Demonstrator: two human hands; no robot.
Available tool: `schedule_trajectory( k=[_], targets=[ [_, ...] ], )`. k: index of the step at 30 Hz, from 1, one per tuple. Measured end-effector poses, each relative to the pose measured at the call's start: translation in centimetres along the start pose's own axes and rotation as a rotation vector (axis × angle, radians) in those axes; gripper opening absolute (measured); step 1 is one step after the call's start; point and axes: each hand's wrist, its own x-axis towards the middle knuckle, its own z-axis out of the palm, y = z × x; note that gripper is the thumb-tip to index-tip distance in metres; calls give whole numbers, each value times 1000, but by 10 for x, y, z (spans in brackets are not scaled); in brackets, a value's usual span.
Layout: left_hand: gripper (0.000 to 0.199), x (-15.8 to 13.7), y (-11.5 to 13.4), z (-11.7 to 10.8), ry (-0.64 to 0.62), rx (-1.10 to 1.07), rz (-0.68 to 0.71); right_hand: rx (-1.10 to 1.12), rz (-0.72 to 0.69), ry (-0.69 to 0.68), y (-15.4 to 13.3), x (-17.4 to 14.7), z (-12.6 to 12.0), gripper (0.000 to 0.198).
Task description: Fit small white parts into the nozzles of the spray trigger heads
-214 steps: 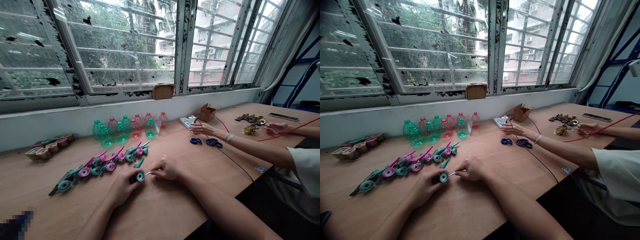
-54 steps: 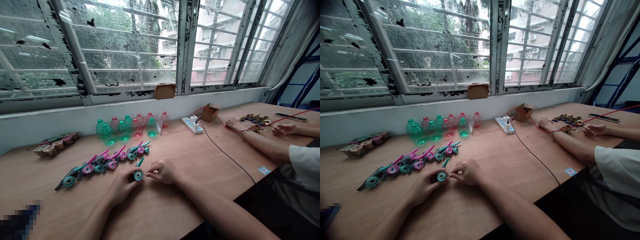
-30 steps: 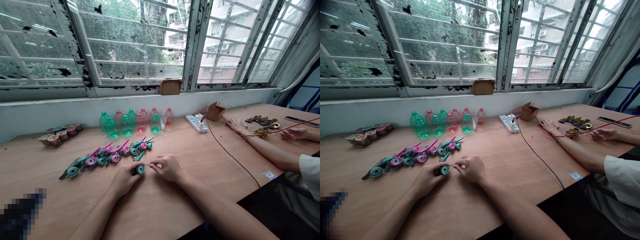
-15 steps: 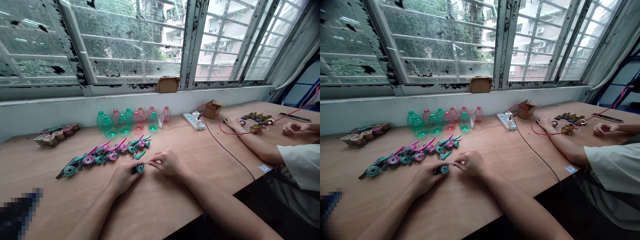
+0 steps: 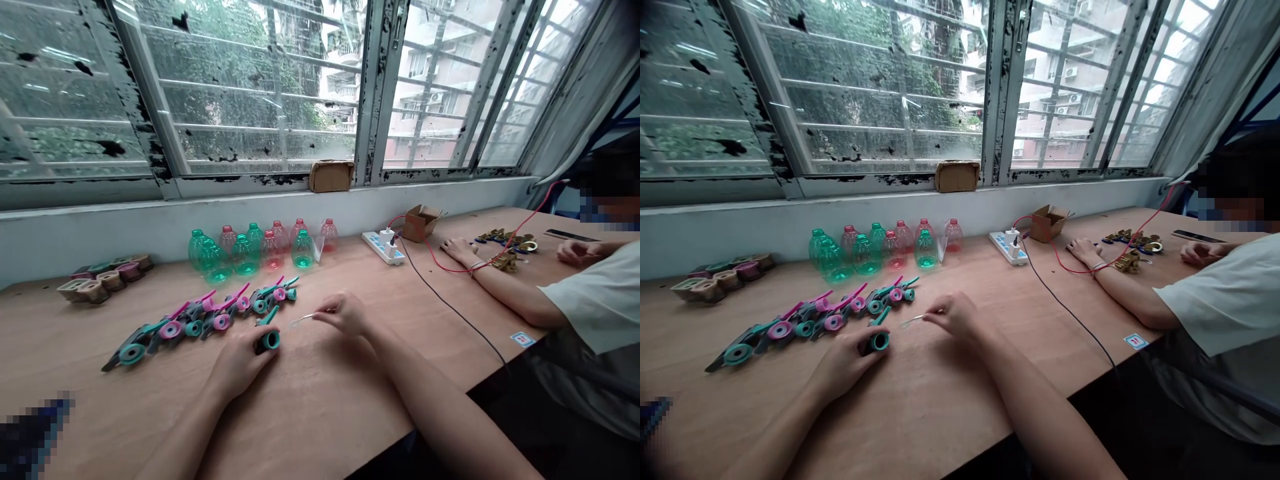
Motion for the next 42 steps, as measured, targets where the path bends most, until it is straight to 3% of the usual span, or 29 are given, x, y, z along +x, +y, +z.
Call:
schedule_trajectory(
  k=[2, 4, 5, 9, 16, 18, 20, 23, 26, 31, 37, 42],
  targets=[
    [29, 1, 0, -1, 3, 9, -22, -32, 256, -4, 23, -1, -18, 20],
    [29, 1, -1, -2, 0, 10, -22, -54, 619, -12, 47, -5, -35, 21],
    [30, 2, -1, -3, 1, 8, -18, -54, 680, -12, 57, -8, -42, 20],
    [30, 3, -4, -2, 23, -4, 2, -46, 826, -16, 82, -21, -59, 14],
    [29, 0, -3, -4, -28, 22, 14, -141, 932, 90, 78, -27, -71, 26],
    [31, -2, -1, -5, -63, 47, 28, -242, 891, 193, 71, -19, -62, 28],
    [33, -3, 3, -5, -113, 64, 64, -305, 724, 271, 59, -9, -42, 27],
    [35, -5, 9, -3, -211, 40, 163, -208, 390, 181, 36, 6, -1, 24],
    [41, -7, 15, -2, -263, 7, 204, -196, 240, 103, 17, 14, 31, 25],
    [46, -8, 17, -7, -306, 2, 173, -280, 279, 65, 3, 19, 43, 35],
    [30, -9, 17, -4, -292, 13, 207, -322, 303, 37, -7, 47, 52, 53],
    [29, -8, 23, -6, -293, 28, 215, -338, 351, 50, -6, 70, 60, 42]
  ],
)
